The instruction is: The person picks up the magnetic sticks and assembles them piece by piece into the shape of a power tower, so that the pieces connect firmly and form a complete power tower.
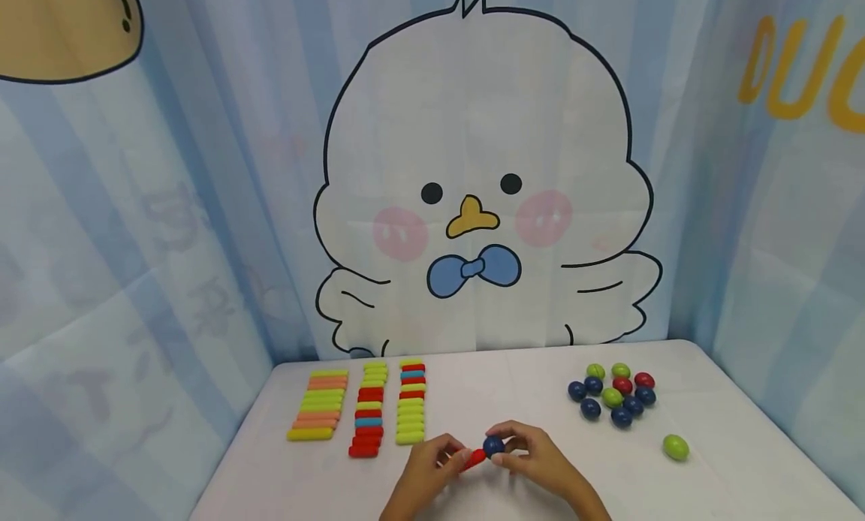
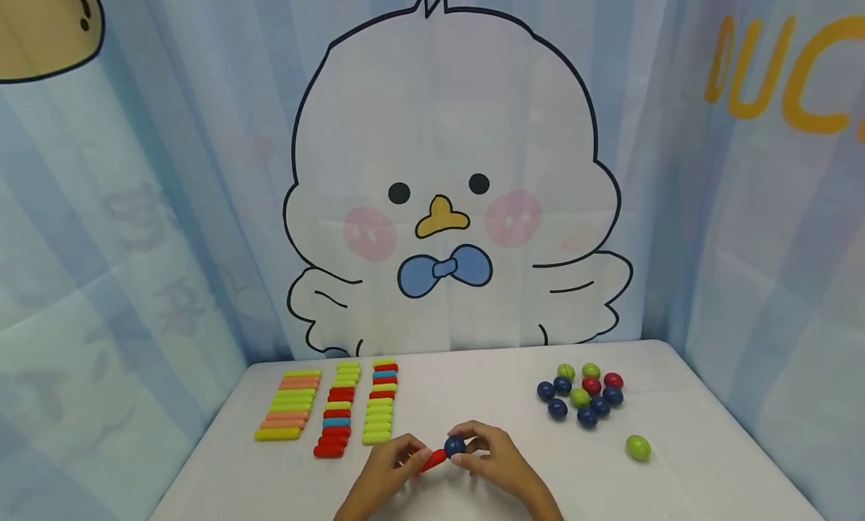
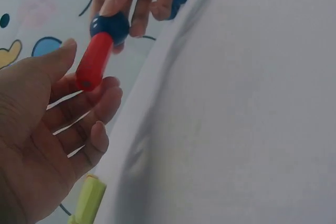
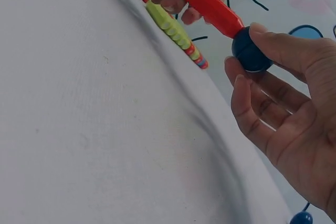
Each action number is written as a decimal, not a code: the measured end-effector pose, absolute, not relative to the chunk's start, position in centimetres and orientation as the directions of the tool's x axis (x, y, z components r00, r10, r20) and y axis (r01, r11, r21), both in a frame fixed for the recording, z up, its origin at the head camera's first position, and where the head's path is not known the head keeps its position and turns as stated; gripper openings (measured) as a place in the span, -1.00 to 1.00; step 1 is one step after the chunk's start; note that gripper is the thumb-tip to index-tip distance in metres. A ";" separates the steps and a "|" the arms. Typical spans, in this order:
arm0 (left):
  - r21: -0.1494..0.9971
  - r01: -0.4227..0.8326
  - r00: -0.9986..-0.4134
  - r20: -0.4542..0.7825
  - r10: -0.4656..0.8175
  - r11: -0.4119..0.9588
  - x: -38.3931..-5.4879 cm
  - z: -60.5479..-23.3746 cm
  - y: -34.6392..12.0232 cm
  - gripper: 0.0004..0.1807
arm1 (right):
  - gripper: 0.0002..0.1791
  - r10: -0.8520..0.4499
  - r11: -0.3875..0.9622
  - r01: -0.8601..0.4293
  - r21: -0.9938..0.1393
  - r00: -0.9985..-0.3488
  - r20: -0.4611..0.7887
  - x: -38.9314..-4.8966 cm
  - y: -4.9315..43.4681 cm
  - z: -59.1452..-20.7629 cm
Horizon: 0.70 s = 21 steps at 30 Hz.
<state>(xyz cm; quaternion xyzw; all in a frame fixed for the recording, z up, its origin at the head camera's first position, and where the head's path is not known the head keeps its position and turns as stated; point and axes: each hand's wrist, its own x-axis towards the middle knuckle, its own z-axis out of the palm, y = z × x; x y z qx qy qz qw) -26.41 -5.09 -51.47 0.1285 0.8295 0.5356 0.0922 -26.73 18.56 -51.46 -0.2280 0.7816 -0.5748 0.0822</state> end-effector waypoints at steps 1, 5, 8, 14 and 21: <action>0.903 0.112 -0.959 -0.011 0.283 0.415 -26.6 -51.4 -5.3 -0.75 | -0.55 -0.443 0.232 -0.251 -0.940 -0.887 0.128 -26.7 18.6 -51.4; 0.757 0.102 -0.995 0.092 0.050 0.645 -27.0 -51.5 -6.3 -0.90 | -0.53 -0.412 0.208 -0.212 -0.955 -0.904 0.111 -26.7 18.9 -51.5; 0.604 0.020 -0.979 0.172 -0.106 0.797 -27.1 -51.7 -7.1 -0.91 | -0.53 -0.400 0.199 -0.213 -0.957 -0.909 0.119 -26.8 19.1 -51.6; 0.506 -0.068 -0.981 0.124 -0.151 0.860 -27.2 -51.8 -8.2 -0.77 | -0.53 -0.389 0.129 -0.130 -0.983 -0.919 0.070 -26.8 19.5 -52.0; 0.505 -0.091 -0.989 0.055 -0.138 0.858 -27.4 -51.4 -8.2 -0.77 | -0.45 -0.381 0.014 0.027 -1.000 -0.924 -0.030 -26.8 19.4 -51.8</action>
